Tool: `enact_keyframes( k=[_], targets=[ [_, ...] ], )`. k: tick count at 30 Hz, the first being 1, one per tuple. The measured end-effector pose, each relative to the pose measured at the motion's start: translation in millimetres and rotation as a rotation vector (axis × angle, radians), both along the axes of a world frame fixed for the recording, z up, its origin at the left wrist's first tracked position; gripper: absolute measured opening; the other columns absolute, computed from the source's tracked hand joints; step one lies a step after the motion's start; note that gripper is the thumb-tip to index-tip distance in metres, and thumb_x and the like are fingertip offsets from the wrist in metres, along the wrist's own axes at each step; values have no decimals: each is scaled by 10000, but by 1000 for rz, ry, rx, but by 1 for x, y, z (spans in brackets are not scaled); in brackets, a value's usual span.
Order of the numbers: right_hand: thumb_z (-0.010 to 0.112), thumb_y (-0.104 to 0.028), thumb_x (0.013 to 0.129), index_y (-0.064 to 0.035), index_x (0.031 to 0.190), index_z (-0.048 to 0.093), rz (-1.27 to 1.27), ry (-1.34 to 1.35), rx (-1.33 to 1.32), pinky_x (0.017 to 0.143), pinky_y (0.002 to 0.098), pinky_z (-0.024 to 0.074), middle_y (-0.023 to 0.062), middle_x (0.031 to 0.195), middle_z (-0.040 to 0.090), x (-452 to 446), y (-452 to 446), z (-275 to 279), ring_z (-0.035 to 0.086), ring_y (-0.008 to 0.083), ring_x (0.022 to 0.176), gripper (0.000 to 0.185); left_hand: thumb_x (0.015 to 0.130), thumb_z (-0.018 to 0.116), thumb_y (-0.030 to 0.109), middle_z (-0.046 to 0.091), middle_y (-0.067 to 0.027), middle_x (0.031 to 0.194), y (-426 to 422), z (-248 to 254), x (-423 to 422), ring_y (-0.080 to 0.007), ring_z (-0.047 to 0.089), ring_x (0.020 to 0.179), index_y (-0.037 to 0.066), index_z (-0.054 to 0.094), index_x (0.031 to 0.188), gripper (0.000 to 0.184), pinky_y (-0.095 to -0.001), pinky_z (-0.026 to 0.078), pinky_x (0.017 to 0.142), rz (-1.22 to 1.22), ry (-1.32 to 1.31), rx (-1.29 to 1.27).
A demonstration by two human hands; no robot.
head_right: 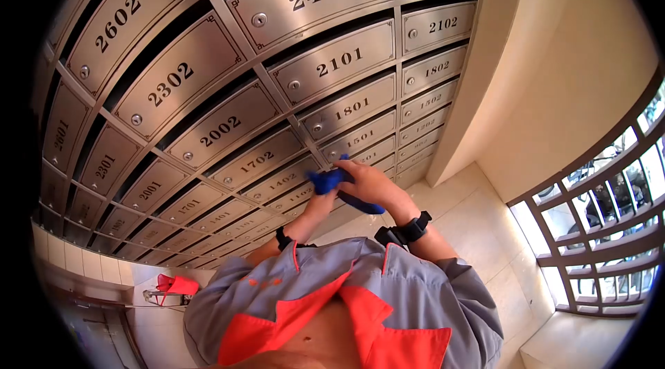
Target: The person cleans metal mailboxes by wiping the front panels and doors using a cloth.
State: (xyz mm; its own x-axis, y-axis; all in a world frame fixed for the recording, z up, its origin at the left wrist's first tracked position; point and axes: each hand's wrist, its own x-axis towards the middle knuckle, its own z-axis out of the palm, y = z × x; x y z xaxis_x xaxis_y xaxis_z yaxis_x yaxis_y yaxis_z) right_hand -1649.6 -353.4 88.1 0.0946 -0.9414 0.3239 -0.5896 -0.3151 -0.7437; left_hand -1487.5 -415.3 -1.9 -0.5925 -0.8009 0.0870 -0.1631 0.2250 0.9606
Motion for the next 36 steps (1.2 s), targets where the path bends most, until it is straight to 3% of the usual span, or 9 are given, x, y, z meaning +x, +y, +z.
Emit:
enact_keyframes(
  k=[3, 7, 9, 11, 14, 16, 24, 29, 36],
  targets=[
    [581, -162, 793, -63, 1161, 502, 95, -480, 303, 691, 305, 480, 118, 958, 606, -24, -8, -5, 606, 206, 747, 389, 918, 443, 164, 535, -54, 1070, 5, 51, 7, -141, 520, 955, 3, 487, 1140, 278, -285, 391, 879, 120, 279, 213],
    [530, -133, 859, -12, 1154, 490, 19, -446, 326, 677, 253, 473, 84, 944, 595, -62, -9, -32, 576, 127, 732, 321, 914, 442, 149, 540, -62, 1048, -3, 75, 7, -158, 500, 953, 22, 519, 1067, 214, -264, 410, 839, 317, 310, -427],
    [530, -129, 858, -6, 1140, 500, 34, -462, 333, 670, 253, 473, 83, 929, 600, -84, -6, -44, 576, 127, 725, 309, 911, 448, 159, 525, -76, 1089, -8, 110, -18, -166, 490, 986, 25, 529, 1061, 217, -300, 400, 868, 197, 577, -177],
    [530, -122, 856, -3, 1125, 512, 22, -468, 362, 661, 253, 473, 80, 914, 604, -111, 4, -57, 578, 127, 719, 294, 875, 475, 152, 513, -116, 1101, -13, 125, -40, -211, 472, 1019, 8, 535, 1044, 229, -353, 361, 910, 277, 416, -376],
    [531, -114, 851, -6, 1100, 531, -34, -468, 414, 641, 253, 470, 75, 896, 609, -161, 20, -69, 582, 128, 711, 271, 771, 547, 112, 501, -211, 1075, -27, 129, -65, -336, 432, 1069, -48, 538, 1002, 281, -458, 260, 994, 641, -578, -1278],
    [532, -116, 848, -11, 1085, 542, -82, -499, 448, 625, 252, 469, 73, 887, 612, -194, 34, -76, 585, 129, 708, 260, 730, 518, 42, 489, -276, 1066, -40, 129, -85, -412, 420, 1029, -106, 504, 1031, 336, -523, 270, 956, 654, -627, -1247],
    [536, -156, 843, -22, 1073, 551, -159, -519, 546, 607, 255, 469, 78, 880, 622, -270, 63, -103, 600, 141, 692, 266, 651, 531, 88, 546, -190, 835, -62, 135, -216, -334, 459, 892, -81, 600, 749, 207, -442, 323, 908, 426, -709, -1201],
    [526, -157, 843, -24, 1074, 554, -129, -498, 550, 605, 258, 469, 80, 881, 621, -296, 66, -113, 600, 143, 684, 268, 733, 555, 106, 523, -242, 1060, -63, 118, -231, -381, 417, 1089, -75, 523, 1033, 351, -478, 232, 1003, 539, -555, -1238],
    [525, -173, 844, -14, 1074, 554, -131, -511, 539, 596, 256, 464, 77, 877, 618, -334, 75, -109, 595, 137, 672, 281, 766, 553, 117, 467, -251, 1168, -59, 105, -239, -413, 374, 1150, -60, 497, 1106, 387, -493, 199, 1026, 624, -538, -1297]
  ],
)
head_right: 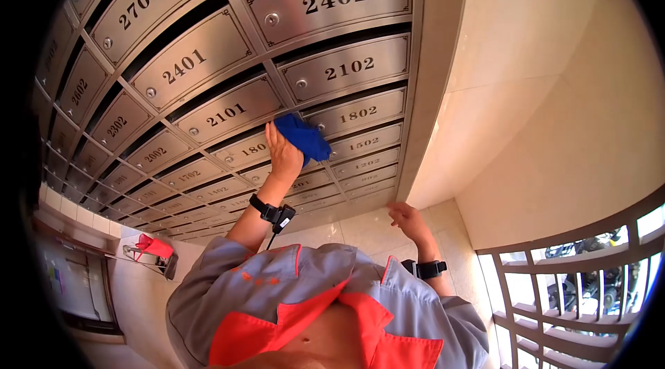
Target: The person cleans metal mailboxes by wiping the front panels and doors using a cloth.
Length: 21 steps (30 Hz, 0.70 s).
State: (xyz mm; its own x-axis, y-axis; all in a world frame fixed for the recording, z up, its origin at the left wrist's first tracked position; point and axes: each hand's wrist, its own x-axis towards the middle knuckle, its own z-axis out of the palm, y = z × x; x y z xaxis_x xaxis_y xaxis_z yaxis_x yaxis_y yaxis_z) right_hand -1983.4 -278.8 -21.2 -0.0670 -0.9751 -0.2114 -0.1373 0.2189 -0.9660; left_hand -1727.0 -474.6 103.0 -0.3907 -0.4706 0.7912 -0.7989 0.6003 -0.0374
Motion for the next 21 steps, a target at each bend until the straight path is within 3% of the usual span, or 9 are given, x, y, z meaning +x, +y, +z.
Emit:
enact_keyframes(
  k=[5, 8, 9, 12, 13, 16, 18, 20, 21],
  targets=[
    [543, -120, 823, 17, 1023, 574, -47, -69, 18, 604, 271, 480, 81, 856, 604, -18, 5, -4, 577, 148, 653, 244, 804, 479, 105, 452, -233, 1199, 12, -22, -16, -376, 355, 1192, -52, 485, 1135, 366, -459, 215, 1031, -51, -94, 47],
    [547, -125, 825, 13, 1015, 575, -65, -68, 22, 599, 269, 482, 81, 842, 604, -29, 7, -12, 582, 152, 644, 237, 790, 481, 84, 439, -239, 1218, 13, 5, -45, -351, 343, 1211, -89, 488, 1117, 370, -433, 212, 1041, -67, -144, 81],
    [548, -127, 825, 13, 1014, 575, -72, -53, 28, 598, 268, 482, 82, 835, 605, -32, 9, -13, 585, 154, 641, 236, 740, 504, 68, 506, -227, 1096, 6, 10, -53, -335, 416, 1122, -97, 557, 969, 288, -412, 257, 1012, 0, -272, -59],
    [551, -130, 823, 11, 1017, 571, -103, -74, 29, 593, 269, 481, 86, 817, 610, -39, 15, -20, 594, 156, 636, 240, 681, 522, 58, 534, -184, 908, 9, 43, -84, -306, 471, 970, -59, 588, 802, 181, -395, 306, 958, -95, -237, 155],
    [552, -130, 822, 10, 1019, 570, -115, -93, 27, 591, 270, 480, 88, 811, 612, -41, 18, -24, 597, 157, 635, 243, 657, 522, 62, 507, -138, 786, 2, 39, -97, -281, 473, 844, -24, 575, 719, 119, -382, 331, 905, -131, -191, 53],
    [532, -166, 837, -30, 1081, 551, -58, -32, 74, 586, 257, 464, 89, 882, 620, -46, 21, -33, 601, 148, 678, 280, 684, 496, 89, 515, -113, 777, -8, 31, -136, -254, 475, 824, 13, 564, 686, 103, -350, 354, 831, -151, -244, 78],
    [533, -171, 837, -28, 1085, 547, -49, -41, 75, 588, 257, 463, 90, 885, 619, -46, 21, -39, 601, 148, 677, 286, 628, 614, 103, 517, -117, 836, -14, 26, -166, -260, 471, 881, 10, 582, 764, 168, -354, 341, 854, -134, -266, 163],
    [532, -172, 838, -26, 1088, 544, -39, -40, 69, 590, 256, 463, 91, 887, 617, -45, 20, -43, 601, 149, 677, 289, 677, 544, 101, 528, -121, 855, -18, 25, -188, -257, 476, 924, 5, 581, 780, 145, -342, 332, 893, -200, -262, 153],
    [530, -170, 840, -25, 1088, 543, -34, -34, 63, 591, 256, 463, 90, 888, 616, -45, 18, -44, 601, 149, 678, 288, 689, 518, 92, 533, -129, 878, -19, 24, -198, -258, 472, 959, 0, 578, 794, 152, -348, 312, 930, -173, -282, 26]
  ],
)
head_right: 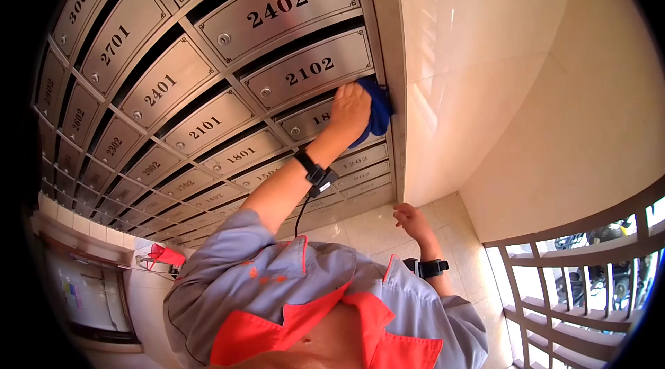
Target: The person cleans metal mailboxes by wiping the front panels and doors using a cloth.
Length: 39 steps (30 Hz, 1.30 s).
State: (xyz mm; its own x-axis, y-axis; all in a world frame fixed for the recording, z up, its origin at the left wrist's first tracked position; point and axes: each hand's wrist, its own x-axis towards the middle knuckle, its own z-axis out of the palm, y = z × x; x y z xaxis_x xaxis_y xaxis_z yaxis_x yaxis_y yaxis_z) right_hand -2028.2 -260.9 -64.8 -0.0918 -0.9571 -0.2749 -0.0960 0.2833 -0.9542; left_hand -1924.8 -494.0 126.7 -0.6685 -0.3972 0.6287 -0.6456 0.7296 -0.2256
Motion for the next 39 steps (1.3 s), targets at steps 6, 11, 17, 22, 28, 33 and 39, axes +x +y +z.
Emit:
enact_keyframes(
  k=[6, 11, 17, 22, 28, 33, 39],
  targets=[
    [517, -150, 844, -19, 1087, 540, -11, -10, -15, 595, 255, 463, 86, 900, 616, 7, 7, 0, 606, 154, 690, 277, 759, 446, 122, 537, -125, 1072, 2, -11, 13, -251, 410, 1145, 5, 578, 924, 242, -353, 205, 1040, -86, -102, -189],
    [519, -146, 842, -23, 1078, 547, -62, 8, 40, 598, 255, 465, 77, 886, 622, 1, 27, -1, 609, 153, 698, 268, 773, 447, 125, 501, -104, 1177, 8, -56, 46, -219, 356, 1219, 18, 566, 1009, 285, -338, 189, 1053, -161, -151, -123],
    [519, -142, 840, -31, 1072, 553, -131, 24, 108, 602, 256, 469, 80, 875, 626, -10, 47, -3, 614, 154, 702, 260, 783, 440, 118, 489, -104, 1190, 18, -107, 51, -216, 361, 1213, 15, 542, 1061, 315, -333, 210, 1044, -121, -166, -1],
    [516, -150, 843, -40, 1072, 554, -132, 30, 121, 608, 261, 473, 81, 883, 626, -10, 49, -7, 615, 151, 710, 257, 786, 427, 113, 525, -112, 1079, 13, -103, 19, -234, 457, 1080, 3, 546, 1000, 268, -326, 312, 952, -41, -4, 210],
    [546, -161, 811, -29, 1044, 573, -112, 25, 87, 582, 259, 466, 109, 825, 630, -3, 39, -5, 614, 157, 655, 269, 767, 446, 98, 534, -104, 1002, 11, -98, 21, -228, 471, 1026, 16, 543, 965, 236, -313, 342, 900, -19, 18, 298],
    [548, -164, 813, -31, 1049, 570, -36, 46, 96, 582, 262, 463, 100, 817, 627, 3, 22, 0, 612, 152, 666, 272, 754, 454, 79, 518, -115, 1031, 20, -99, 85, -235, 457, 1051, 4, 516, 984, 250, -329, 307, 950, 40, -33, 147],
    [543, -167, 816, -23, 1048, 569, 44, 55, 68, 586, 264, 465, 95, 816, 627, 15, 3, 4, 616, 153, 678, 274, 766, 447, 103, 511, -117, 1090, 33, -102, 155, -231, 438, 1106, 1, 519, 1001, 266, -337, 246, 1013, 180, -173, 13]
  ],
)
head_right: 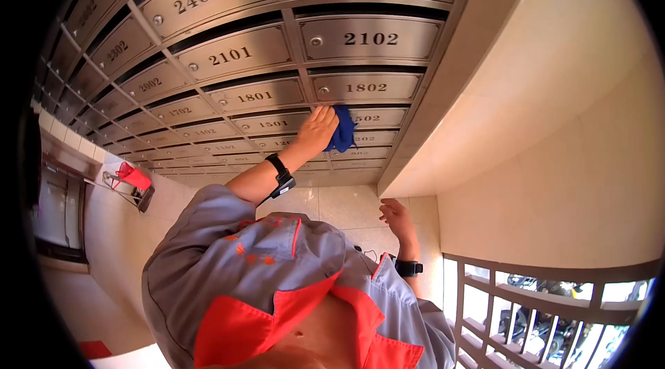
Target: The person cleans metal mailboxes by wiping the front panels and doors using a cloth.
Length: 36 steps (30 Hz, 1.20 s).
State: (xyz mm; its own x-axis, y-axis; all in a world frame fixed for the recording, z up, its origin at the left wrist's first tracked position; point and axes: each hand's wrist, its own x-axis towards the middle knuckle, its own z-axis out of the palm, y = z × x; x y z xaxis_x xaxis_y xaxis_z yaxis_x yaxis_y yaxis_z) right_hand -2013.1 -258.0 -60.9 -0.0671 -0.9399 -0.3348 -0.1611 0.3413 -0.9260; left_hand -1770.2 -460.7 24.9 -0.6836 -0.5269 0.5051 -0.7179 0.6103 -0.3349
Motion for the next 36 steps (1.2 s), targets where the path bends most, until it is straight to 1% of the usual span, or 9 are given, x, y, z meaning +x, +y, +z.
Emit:
enact_keyframes(
  k=[4, 8, 11, 14, 16, 21, 29, 32, 36],
  targets=[
    [542, -166, 816, -18, 1044, 570, 45, 25, -13, 578, 264, 465, 93, 811, 628, 7, -9, 0, 619, 151, 681, 273, 777, 441, 106, 486, -141, 1177, 17, -4, 41, -251, 391, 1187, -3, 523, 1050, 305, -363, 226, 1038, -85, 14, 45],
    [530, -163, 819, -15, 1031, 574, 70, 32, -14, 573, 262, 466, 99, 803, 628, 8, -12, -2, 618, 148, 666, 263, 788, 436, 97, 481, -163, 1198, 17, -28, 91, -266, 391, 1194, -31, 514, 1077, 325, -369, 231, 1044, 30, 60, 91],
    [528, -158, 817, -12, 1022, 576, 91, 35, 16, 565, 259, 465, 103, 799, 629, 15, -15, -3, 616, 147, 651, 256, 794, 423, 87, 481, -178, 1196, 18, -4, 87, -268, 385, 1202, -49, 506, 1085, 332, -364, 237, 1044, 179, 148, 188],
    [534, -151, 814, -11, 1019, 577, 119, 52, -3, 556, 257, 463, 105, 793, 629, 28, -21, 2, 615, 148, 639, 252, 753, 453, 69, 518, -138, 1042, 7, 11, 64, -255, 474, 1042, -17, 528, 967, 243, -360, 301, 973, 102, 226, 335],
    [538, -148, 812, -12, 1024, 574, 148, 74, -19, 553, 259, 462, 104, 788, 629, 41, -31, 5, 614, 150, 638, 255, 760, 443, 77, 516, -123, 987, 4, 7, 68, -234, 490, 989, -1, 525, 966, 235, -339, 322, 938, 78, 225, 225],
    [519, -148, 827, -17, 1066, 550, 231, 133, -2, 577, 265, 475, 109, 852, 633, 70, -45, 11, 620, 163, 674, 274, 769, 441, 74, 497, -150, 1105, 5, -7, 123, -264, 448, 1103, -22, 503, 999, 257, -362, 257, 1027, 183, 242, 142],
    [506, -153, 831, -25, 1089, 540, 260, 191, 22, 590, 274, 484, 112, 891, 634, 92, -51, 20, 624, 171, 687, 290, 769, 436, 64, 482, -160, 1126, 25, -6, 213, -274, 416, 1146, -45, 479, 1063, 317, -364, 239, 1036, 353, 217, 108],
    [504, -158, 833, -30, 1089, 541, 279, 200, 4, 586, 274, 483, 109, 890, 634, 103, -56, 22, 624, 171, 685, 289, 760, 442, 59, 462, -177, 1163, 49, -1, 221, -290, 399, 1159, -40, 472, 1077, 334, -375, 245, 1028, 281, 423, 154],
    [512, -164, 835, -40, 1090, 541, 312, 208, 36, 586, 274, 479, 97, 889, 634, 115, -65, 16, 621, 168, 685, 285, 753, 398, 33, 534, -212, 1041, 68, -67, 261, -367, 497, 1005, -54, 477, 1092, 359, -405, 374, 923, 462, 1177, 525]
  ],
)
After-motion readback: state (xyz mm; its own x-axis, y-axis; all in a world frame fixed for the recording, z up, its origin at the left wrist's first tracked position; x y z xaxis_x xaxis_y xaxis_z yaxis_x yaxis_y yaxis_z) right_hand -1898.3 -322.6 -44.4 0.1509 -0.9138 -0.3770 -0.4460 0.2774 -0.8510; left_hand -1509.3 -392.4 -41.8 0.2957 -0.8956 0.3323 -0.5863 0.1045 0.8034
